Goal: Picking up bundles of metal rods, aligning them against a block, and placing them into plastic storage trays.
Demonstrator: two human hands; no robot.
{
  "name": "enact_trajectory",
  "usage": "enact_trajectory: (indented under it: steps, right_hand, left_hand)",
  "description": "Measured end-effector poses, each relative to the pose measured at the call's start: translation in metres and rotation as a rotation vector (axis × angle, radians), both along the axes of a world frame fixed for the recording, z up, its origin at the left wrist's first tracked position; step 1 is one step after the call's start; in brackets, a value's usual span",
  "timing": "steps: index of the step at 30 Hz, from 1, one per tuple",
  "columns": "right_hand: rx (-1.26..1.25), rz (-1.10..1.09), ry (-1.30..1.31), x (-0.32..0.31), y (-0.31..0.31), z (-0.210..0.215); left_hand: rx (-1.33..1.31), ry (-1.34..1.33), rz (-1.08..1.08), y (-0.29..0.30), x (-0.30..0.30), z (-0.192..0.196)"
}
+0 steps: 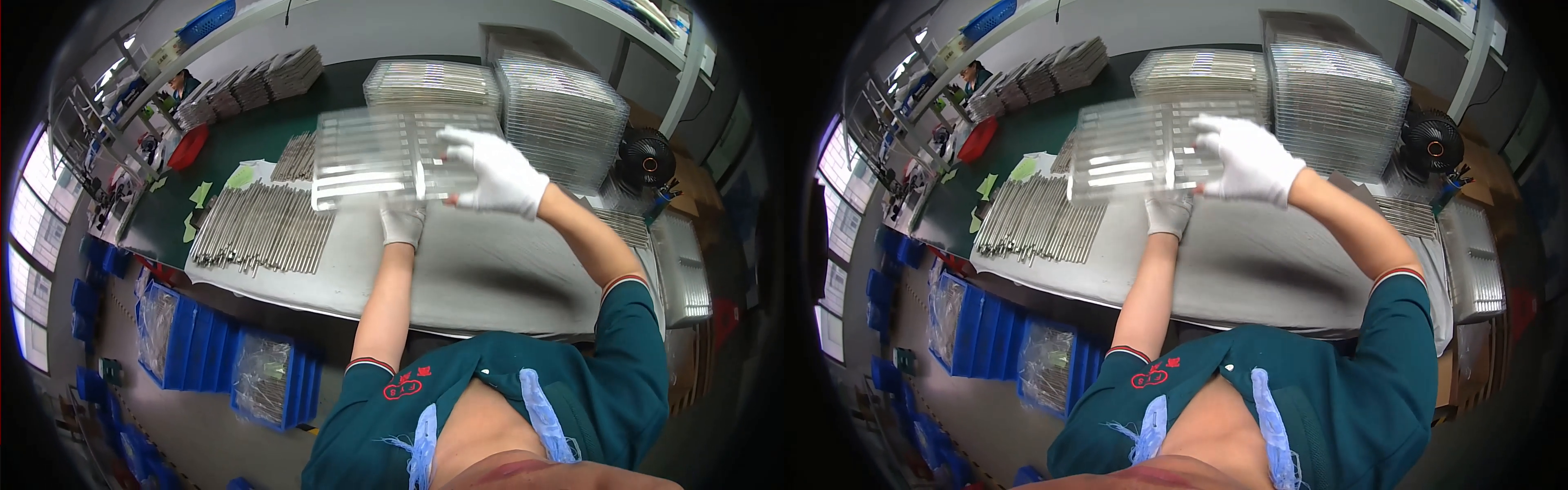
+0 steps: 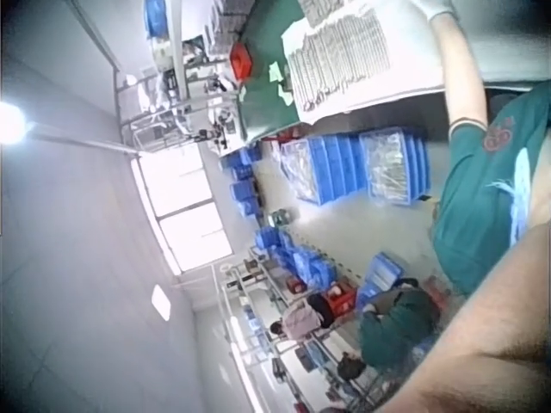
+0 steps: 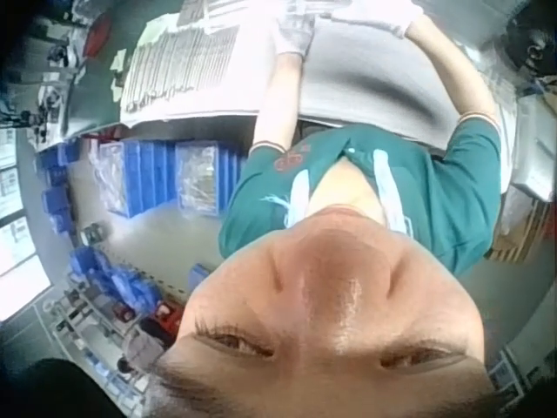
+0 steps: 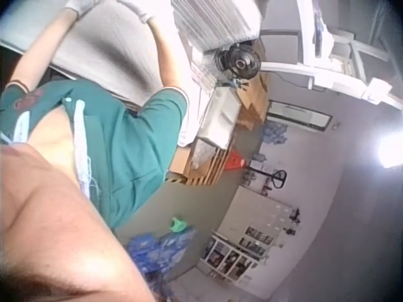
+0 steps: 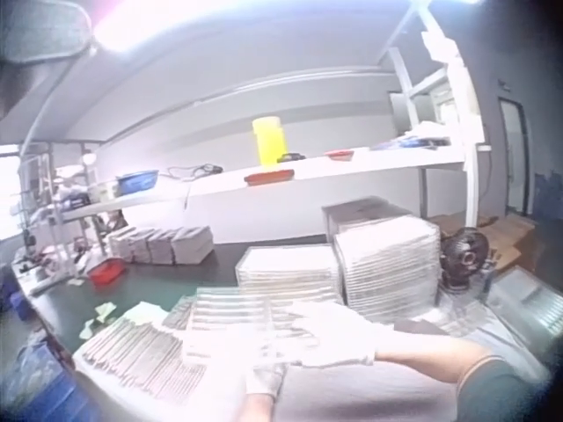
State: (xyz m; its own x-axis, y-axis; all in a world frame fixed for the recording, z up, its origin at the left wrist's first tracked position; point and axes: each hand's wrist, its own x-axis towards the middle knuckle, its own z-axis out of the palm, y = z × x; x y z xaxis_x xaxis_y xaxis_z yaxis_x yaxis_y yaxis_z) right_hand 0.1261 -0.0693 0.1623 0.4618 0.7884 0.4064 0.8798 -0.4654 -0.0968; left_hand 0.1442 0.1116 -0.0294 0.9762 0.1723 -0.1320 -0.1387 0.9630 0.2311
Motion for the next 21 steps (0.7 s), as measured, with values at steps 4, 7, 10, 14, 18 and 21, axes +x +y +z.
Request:
enact_trajectory:
  steps: [4, 7, 10, 14, 18, 21]
  right_hand:
    - [0.033, -0.158, -0.104, 0.088, 0.042, 0.045]
    - [-0.139, -0.353, 0.187, 0.156, 0.05, 0.067]
    - [-0.422, -0.453, 0.334, 0.197, 0.045, 0.064]
    - [-0.534, -0.505, 0.265, 0.203, 0.055, 0.07]
    - [-0.645, -0.539, 0.165, 0.205, 0.062, 0.075]
    - [-0.719, -0.492, 0.083, 0.19, 0.075, 0.083]
  left_hand:
    - [0.032, 0.03, 0.029, 0.001, -0.005, 0.007]
    - [0.043, 0.024, 0.014, 0.001, -0.001, 0.004]
    - [0.017, 0.026, 0.005, 0.001, -0.002, 0.006]
    - [0.014, 0.035, -0.003, 0.001, -0.004, 0.009]
    - [0.029, 0.024, -0.001, -0.002, -0.005, 0.011]
    - [0.036, 0.023, -0.004, -0.002, -0.006, 0.013]
